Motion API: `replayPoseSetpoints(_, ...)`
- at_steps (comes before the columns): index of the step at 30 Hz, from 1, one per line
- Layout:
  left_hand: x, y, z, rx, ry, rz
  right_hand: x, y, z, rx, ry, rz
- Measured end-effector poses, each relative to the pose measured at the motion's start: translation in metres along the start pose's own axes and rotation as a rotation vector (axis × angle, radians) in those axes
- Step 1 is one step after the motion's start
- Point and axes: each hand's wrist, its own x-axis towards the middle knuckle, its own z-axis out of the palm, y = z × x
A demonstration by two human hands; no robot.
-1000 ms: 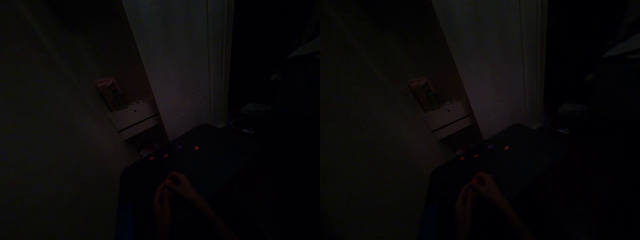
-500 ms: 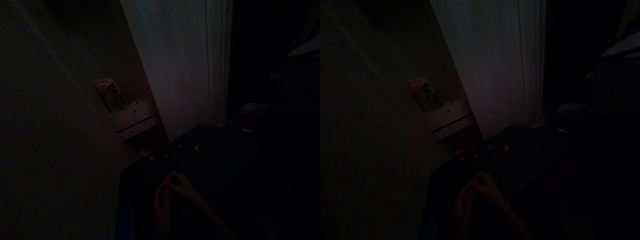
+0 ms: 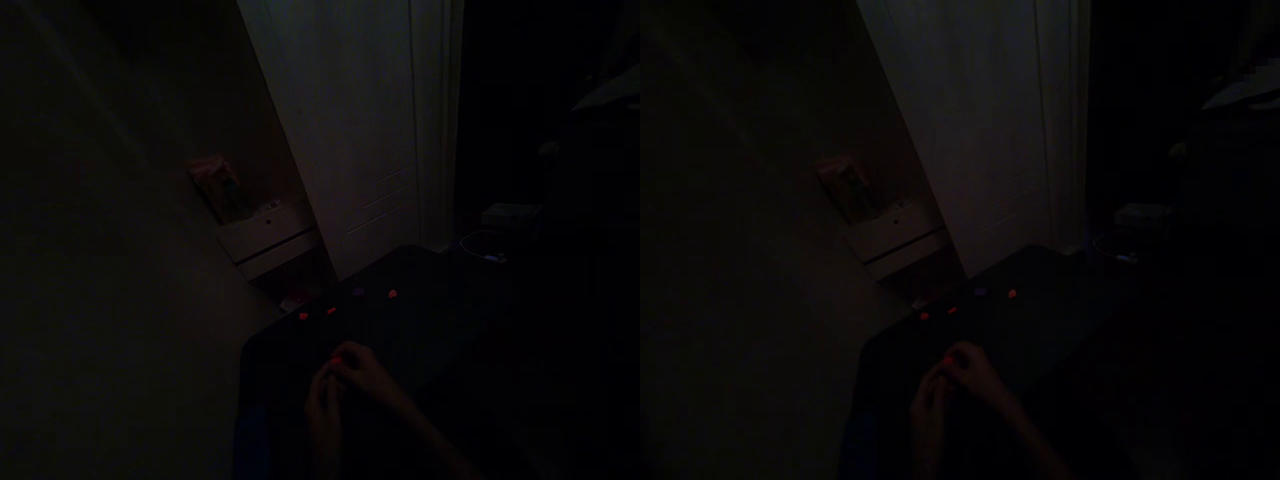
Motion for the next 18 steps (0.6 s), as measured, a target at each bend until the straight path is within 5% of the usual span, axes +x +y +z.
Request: replayPoseSetpoints(18, -0.0017, 0.0035, 0.0001, -0.011, 0.005, 0.008, 0.0004, -0.0013, 0.0012, 0.028, 0.006, 0.001)
